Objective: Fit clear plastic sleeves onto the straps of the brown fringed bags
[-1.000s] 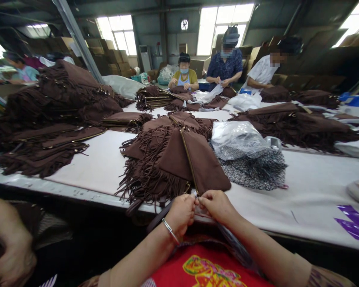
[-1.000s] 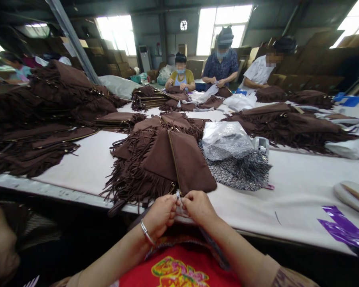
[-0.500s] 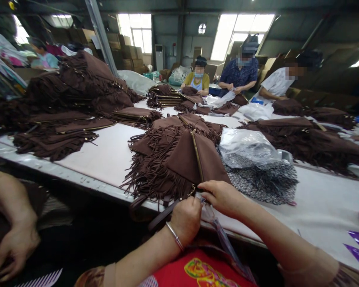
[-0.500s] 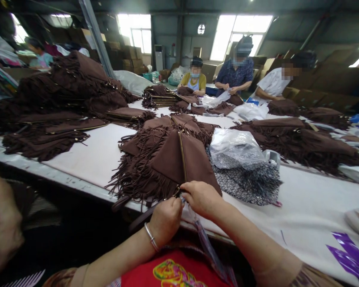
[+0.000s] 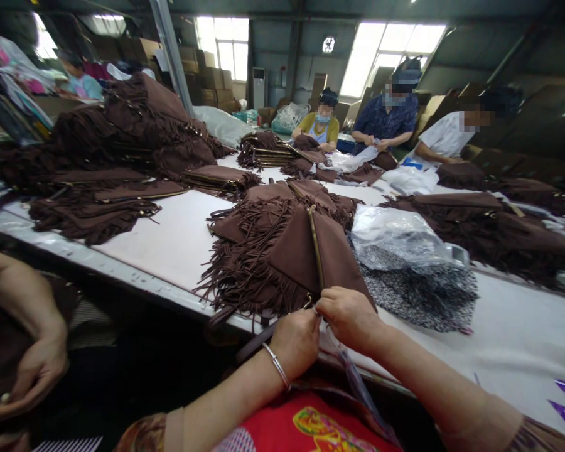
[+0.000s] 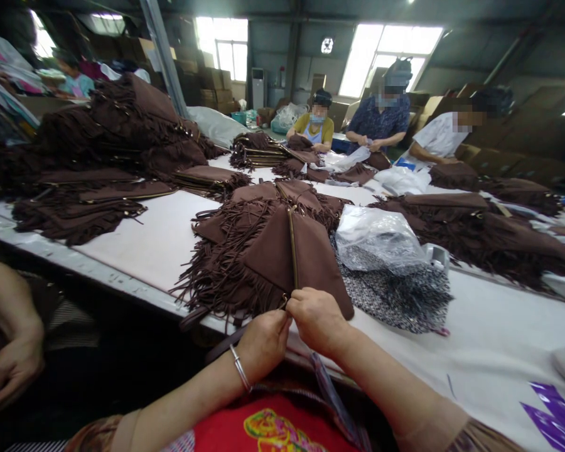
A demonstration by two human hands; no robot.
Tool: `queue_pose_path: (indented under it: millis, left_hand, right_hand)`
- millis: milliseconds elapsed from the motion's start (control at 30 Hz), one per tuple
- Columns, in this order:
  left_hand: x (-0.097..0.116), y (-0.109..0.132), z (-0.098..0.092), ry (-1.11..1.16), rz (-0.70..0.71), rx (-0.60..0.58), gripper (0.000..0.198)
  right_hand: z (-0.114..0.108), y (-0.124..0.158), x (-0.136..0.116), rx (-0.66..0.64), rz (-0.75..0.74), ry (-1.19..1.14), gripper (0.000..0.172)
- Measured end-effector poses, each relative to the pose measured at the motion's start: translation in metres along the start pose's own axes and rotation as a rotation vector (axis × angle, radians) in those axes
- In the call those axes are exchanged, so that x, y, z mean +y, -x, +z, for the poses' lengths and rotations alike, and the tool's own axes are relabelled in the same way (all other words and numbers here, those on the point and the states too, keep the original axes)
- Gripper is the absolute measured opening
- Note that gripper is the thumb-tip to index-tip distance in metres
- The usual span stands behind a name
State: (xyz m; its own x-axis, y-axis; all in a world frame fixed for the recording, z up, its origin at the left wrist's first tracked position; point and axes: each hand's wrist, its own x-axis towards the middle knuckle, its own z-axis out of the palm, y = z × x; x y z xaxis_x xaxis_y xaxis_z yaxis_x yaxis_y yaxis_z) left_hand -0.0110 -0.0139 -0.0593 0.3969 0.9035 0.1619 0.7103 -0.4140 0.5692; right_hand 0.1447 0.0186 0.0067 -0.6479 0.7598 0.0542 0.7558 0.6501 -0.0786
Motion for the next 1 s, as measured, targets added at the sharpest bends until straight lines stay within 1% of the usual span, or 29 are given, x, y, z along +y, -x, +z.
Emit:
queue_pose_path:
  millis: [100,167,233,300,367,433,500,533,600,667,733,800,867,933,1000]
  left_hand:
    - [0.004,-0.001,0.0,0.111,-0.055,-0.004,0.033]
    - [0.006,-0.001,0.001,0.169,-0.091,-0.012,0.034]
    - [0.008,-0.002,0.003,0.235,-0.134,-0.013,0.033]
    - [0.011,-0.004,0.004,0.349,-0.192,-0.013,0.032]
    - [0.014,-0.007,0.003,0.568,-0.324,-0.052,0.031]
    - [0.017,-0.01,0.001,0.907,-0.524,-0.171,0.029]
    - [0.018,-0.012,-0.003,1.252,-0.697,-0.331,0.025]
    - [0.017,-0.013,-0.006,1.386,-0.746,-0.407,0.024]
    - [0.014,-0.014,-0.012,1.545,-0.766,-0.532,0.023]
    - [0.011,-0.015,-0.017,1.566,-0.752,-0.61,0.024]
    - [0.009,-0.017,-0.021,1.456,-0.721,-0.617,0.029]
    - [0.009,-0.021,-0.021,1.281,-0.704,-0.568,0.039]
    - [0.01,-0.029,-0.02,1.142,-0.678,-0.527,0.046]
    - [0.011,-0.042,-0.019,1.071,-0.654,-0.487,0.048]
    - [0.013,-0.058,-0.019,1.047,-0.638,-0.432,0.048]
  right_hand:
    - [0.012,0.013,0.001,0.13,0.018,-0.049,0.015]
    - [0.02,0.019,0.003,0.183,0.023,-0.095,0.017]
    - [0.027,0.025,0.005,0.196,0.027,-0.133,0.019]
    - [0.031,0.031,0.006,0.185,0.009,-0.141,0.019]
    - [0.034,0.038,0.007,0.171,-0.033,-0.108,0.022]
    - [0.035,0.046,0.008,0.168,-0.085,-0.054,0.032]
    - [0.036,0.054,0.009,0.18,-0.125,-0.018,0.04]
    - [0.037,0.059,0.01,0.189,-0.141,-0.018,0.04]
    - [0.038,0.069,0.012,0.217,-0.141,-0.06,0.036]
    - [0.041,0.08,0.015,0.287,-0.078,-0.156,0.032]
    - [0.045,0.091,0.022,0.407,0.057,-0.272,0.03]
    - [0.05,0.102,0.031,0.531,0.23,-0.362,0.027]
    - [0.057,0.111,0.041,0.608,0.4,-0.411,0.022]
    - [0.064,0.118,0.048,0.634,0.527,-0.442,0.02]
    - [0.07,0.123,0.051,0.629,0.585,-0.476,0.021]
